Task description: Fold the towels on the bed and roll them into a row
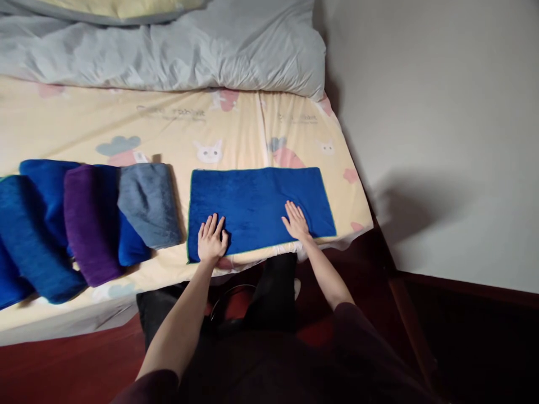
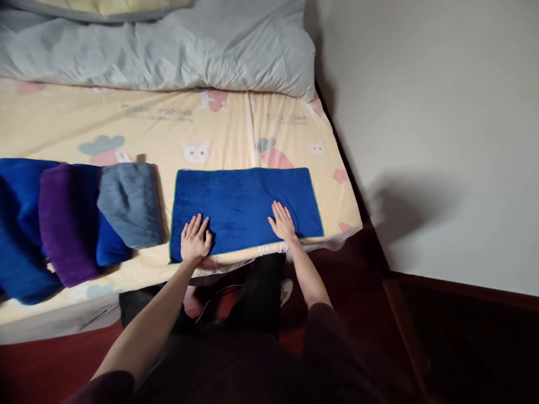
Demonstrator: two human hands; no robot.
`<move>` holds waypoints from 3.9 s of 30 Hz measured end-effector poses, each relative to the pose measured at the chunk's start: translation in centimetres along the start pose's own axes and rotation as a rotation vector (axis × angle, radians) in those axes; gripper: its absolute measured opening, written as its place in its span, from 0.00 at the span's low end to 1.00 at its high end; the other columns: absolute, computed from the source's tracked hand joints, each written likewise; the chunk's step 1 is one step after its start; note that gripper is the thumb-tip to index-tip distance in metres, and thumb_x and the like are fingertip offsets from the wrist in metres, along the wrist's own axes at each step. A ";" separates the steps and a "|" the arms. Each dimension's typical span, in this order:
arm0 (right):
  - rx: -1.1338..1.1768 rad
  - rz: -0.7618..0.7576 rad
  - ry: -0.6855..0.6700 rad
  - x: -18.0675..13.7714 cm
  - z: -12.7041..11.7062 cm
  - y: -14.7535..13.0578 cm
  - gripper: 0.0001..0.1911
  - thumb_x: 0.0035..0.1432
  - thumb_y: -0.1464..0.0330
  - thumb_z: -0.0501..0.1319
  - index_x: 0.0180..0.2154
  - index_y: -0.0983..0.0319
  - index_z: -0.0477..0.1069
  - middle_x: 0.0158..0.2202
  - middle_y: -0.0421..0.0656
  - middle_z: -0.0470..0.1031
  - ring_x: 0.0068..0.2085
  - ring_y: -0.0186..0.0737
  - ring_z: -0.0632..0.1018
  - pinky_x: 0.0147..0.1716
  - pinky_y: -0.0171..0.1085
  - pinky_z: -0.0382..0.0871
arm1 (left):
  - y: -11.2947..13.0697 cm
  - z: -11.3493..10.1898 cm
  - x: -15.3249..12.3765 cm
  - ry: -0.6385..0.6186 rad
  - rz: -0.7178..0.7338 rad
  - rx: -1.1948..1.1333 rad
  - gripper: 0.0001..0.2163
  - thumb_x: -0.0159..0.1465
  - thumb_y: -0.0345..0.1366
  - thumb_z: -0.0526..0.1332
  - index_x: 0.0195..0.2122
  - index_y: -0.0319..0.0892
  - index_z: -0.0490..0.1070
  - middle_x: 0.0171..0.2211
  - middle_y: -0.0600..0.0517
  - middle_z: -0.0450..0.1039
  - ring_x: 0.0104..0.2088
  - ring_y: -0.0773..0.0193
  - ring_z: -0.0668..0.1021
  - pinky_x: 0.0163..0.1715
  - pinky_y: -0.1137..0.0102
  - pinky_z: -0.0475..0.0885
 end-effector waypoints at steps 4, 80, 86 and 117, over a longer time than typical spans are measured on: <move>-0.068 0.147 0.037 -2.1 -2.8 8.3 0.35 0.75 0.58 0.43 0.75 0.67 0.46 0.77 0.48 0.46 0.77 0.44 0.49 0.76 0.51 0.40 | 0.0 -0.1 0.0 0.004 -0.005 0.019 0.28 0.70 0.39 0.51 0.72 0.45 0.61 0.75 0.47 0.52 0.75 0.52 0.56 0.74 0.51 0.47; -0.165 0.348 0.220 -1.0 -4.0 10.9 0.32 0.74 0.63 0.40 0.71 0.71 0.57 0.75 0.55 0.53 0.76 0.49 0.53 0.74 0.55 0.42 | -3.0 -0.3 6.8 0.021 -0.131 0.057 0.31 0.68 0.41 0.53 0.74 0.43 0.58 0.76 0.47 0.48 0.76 0.48 0.50 0.74 0.46 0.42; -0.053 -0.081 0.061 9.9 0.4 -3.4 0.31 0.76 0.60 0.42 0.73 0.65 0.54 0.77 0.45 0.47 0.77 0.41 0.47 0.76 0.48 0.37 | -3.5 -0.1 6.7 0.028 -0.130 0.045 0.33 0.67 0.40 0.55 0.74 0.46 0.57 0.76 0.48 0.48 0.76 0.47 0.51 0.74 0.44 0.43; -0.198 0.183 0.032 0.2 -4.4 14.0 0.35 0.76 0.56 0.38 0.76 0.66 0.42 0.77 0.50 0.45 0.77 0.44 0.49 0.75 0.52 0.41 | -3.3 -0.2 6.8 0.033 -0.141 0.038 0.32 0.67 0.40 0.55 0.73 0.42 0.60 0.76 0.46 0.49 0.75 0.45 0.52 0.73 0.46 0.45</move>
Point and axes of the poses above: each hand's wrist, its own x-axis towards the middle knuckle, its own z-axis out of the palm, y = z × x, the point moved 6 cm from there along x, towards the middle knuckle
